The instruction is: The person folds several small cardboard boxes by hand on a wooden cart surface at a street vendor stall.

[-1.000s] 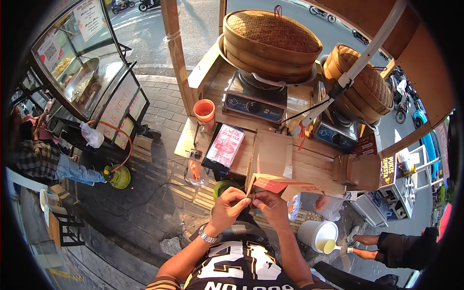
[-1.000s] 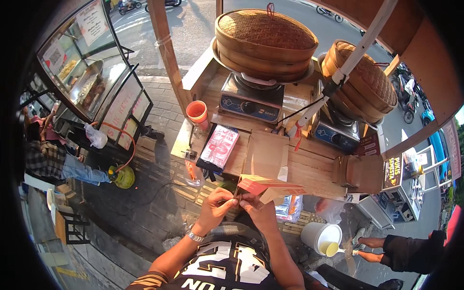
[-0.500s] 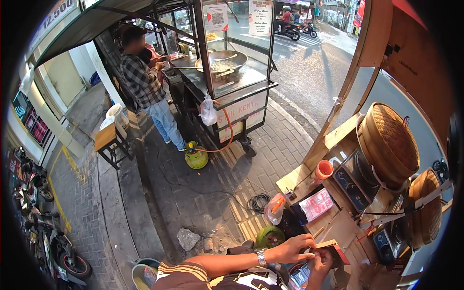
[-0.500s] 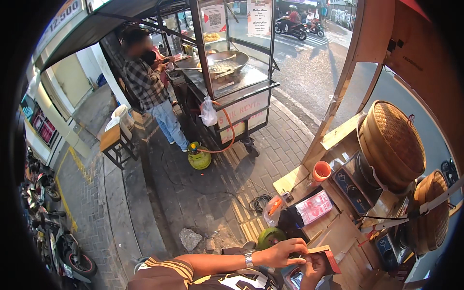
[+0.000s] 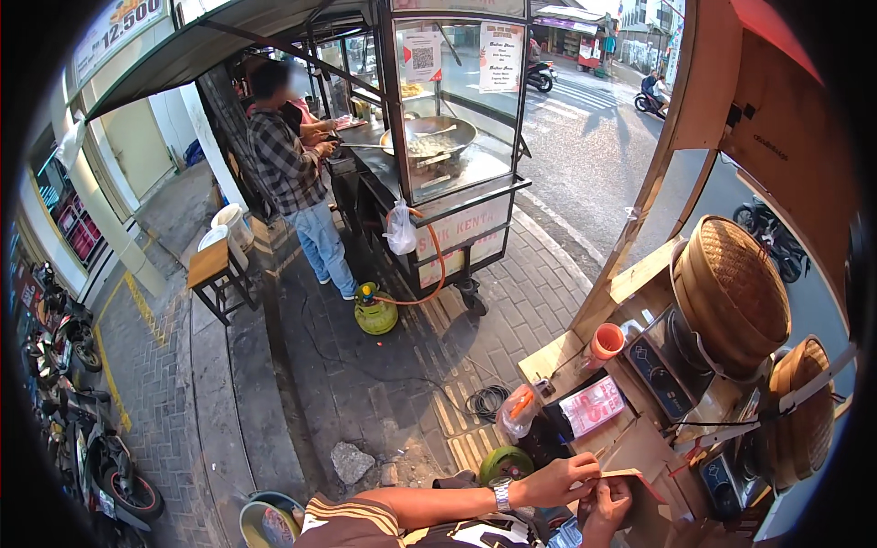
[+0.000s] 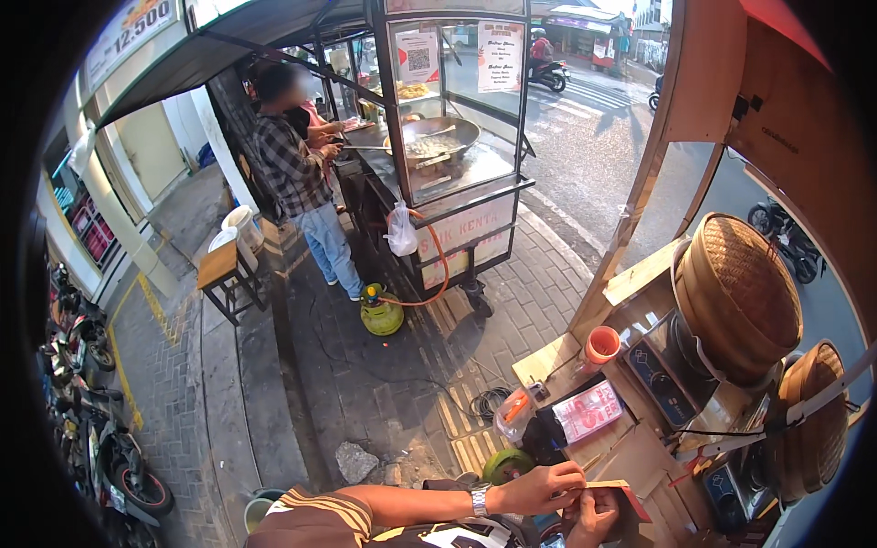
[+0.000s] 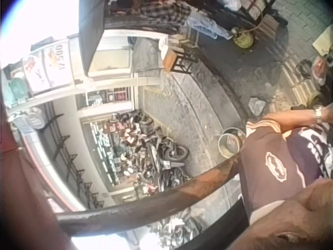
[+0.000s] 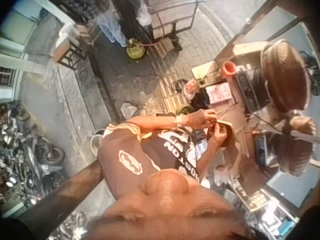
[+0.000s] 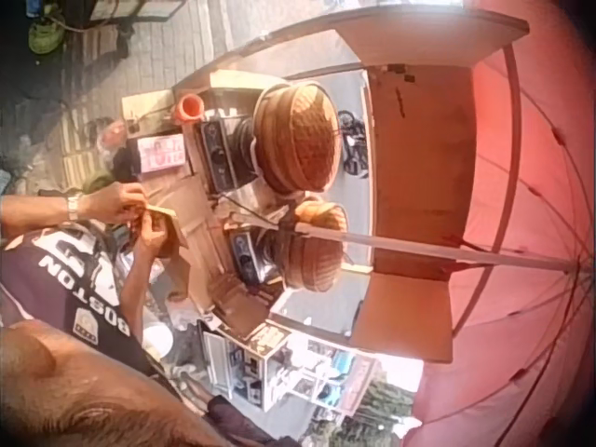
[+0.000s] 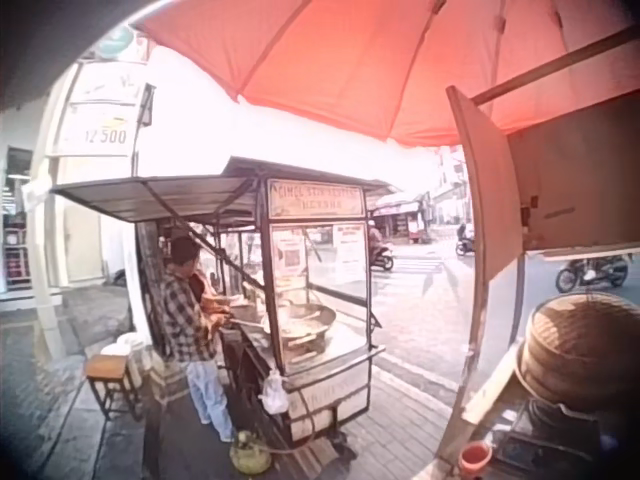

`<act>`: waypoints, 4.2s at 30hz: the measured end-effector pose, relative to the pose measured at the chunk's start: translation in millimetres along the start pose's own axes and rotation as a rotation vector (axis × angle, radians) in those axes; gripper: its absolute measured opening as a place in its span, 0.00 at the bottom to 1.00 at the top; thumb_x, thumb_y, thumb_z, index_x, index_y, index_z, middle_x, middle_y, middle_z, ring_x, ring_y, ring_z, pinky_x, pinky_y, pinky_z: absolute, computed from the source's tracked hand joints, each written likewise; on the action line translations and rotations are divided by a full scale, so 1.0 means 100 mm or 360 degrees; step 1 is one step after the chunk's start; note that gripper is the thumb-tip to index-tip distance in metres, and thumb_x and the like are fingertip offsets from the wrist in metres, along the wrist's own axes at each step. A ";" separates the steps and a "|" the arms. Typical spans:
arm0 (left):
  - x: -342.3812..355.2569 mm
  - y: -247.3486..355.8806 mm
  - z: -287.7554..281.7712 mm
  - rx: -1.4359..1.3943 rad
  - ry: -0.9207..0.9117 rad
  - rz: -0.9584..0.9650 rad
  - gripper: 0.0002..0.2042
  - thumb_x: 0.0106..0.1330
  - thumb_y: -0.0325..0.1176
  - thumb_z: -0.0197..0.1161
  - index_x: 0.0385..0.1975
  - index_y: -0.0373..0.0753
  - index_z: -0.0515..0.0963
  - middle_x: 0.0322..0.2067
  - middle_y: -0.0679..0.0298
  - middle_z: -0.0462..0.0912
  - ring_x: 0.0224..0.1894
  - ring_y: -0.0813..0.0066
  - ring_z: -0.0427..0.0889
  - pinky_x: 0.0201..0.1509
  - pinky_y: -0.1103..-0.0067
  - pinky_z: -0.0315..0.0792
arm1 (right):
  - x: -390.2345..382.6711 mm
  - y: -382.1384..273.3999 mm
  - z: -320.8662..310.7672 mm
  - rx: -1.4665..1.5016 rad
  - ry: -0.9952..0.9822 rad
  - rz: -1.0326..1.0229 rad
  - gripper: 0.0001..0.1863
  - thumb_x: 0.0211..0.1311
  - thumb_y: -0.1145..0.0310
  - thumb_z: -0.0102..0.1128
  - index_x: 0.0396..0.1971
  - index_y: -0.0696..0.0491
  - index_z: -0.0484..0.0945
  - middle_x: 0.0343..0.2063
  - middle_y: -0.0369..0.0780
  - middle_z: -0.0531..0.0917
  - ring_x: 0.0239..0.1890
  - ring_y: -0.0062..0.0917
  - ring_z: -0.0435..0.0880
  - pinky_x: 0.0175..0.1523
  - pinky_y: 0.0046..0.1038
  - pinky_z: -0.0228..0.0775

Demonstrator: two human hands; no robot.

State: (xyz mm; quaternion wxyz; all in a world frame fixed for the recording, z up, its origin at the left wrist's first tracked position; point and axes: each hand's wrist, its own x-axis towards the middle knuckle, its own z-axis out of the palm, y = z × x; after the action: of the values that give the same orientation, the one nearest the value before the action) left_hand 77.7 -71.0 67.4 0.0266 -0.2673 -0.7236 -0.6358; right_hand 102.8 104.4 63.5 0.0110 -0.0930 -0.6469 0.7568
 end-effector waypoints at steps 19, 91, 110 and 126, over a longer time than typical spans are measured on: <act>0.59 -0.03 0.55 0.0412 -0.0158 0.0013 0.10 0.67 0.25 0.63 0.43 0.34 0.68 0.38 0.54 0.70 0.35 0.48 0.79 0.37 0.63 0.75 | 0.55 0.14 -0.81 -0.0512 -0.0194 -0.0090 0.09 0.70 0.72 0.61 0.41 0.63 0.80 0.32 0.38 0.83 0.31 0.21 0.79 0.38 0.24 0.73; 0.37 -0.17 0.75 0.0469 0.0128 -0.0328 0.09 0.72 0.33 0.61 0.40 0.35 0.72 0.30 0.51 0.79 0.34 0.51 0.82 0.38 0.66 0.76 | 0.69 0.85 -1.00 -0.0783 -0.0402 -0.0158 0.07 0.71 0.75 0.57 0.44 0.59 0.72 0.31 0.39 0.83 0.26 0.17 0.81 0.30 0.22 0.73; 0.74 -0.52 0.08 0.0343 0.0351 -0.0495 0.09 0.64 0.34 0.64 0.33 0.33 0.78 0.26 0.52 0.83 0.28 0.57 0.87 0.34 0.70 0.79 | 0.37 -0.44 -0.19 -0.1812 -0.0597 -0.0669 0.24 0.59 0.71 0.70 0.57 0.52 0.79 0.41 0.44 0.82 0.42 0.41 0.82 0.50 0.39 0.74; -2.38 -1.31 -0.64 -0.0390 0.1894 -0.1126 0.08 0.78 0.31 0.57 0.38 0.35 0.79 0.33 0.67 0.85 0.35 0.83 0.83 0.41 0.84 0.78 | 0.67 0.63 -0.99 -0.2250 -0.0713 -0.0476 0.17 0.69 0.76 0.57 0.56 0.61 0.74 0.43 0.46 0.76 0.39 0.35 0.79 0.45 0.32 0.72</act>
State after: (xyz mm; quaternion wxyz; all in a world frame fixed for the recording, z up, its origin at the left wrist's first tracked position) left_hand 206.7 -221.1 -129.2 0.1794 0.3764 -0.5527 -0.7216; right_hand 58.5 200.5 -21.6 -0.0805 0.1668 -0.9707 0.1529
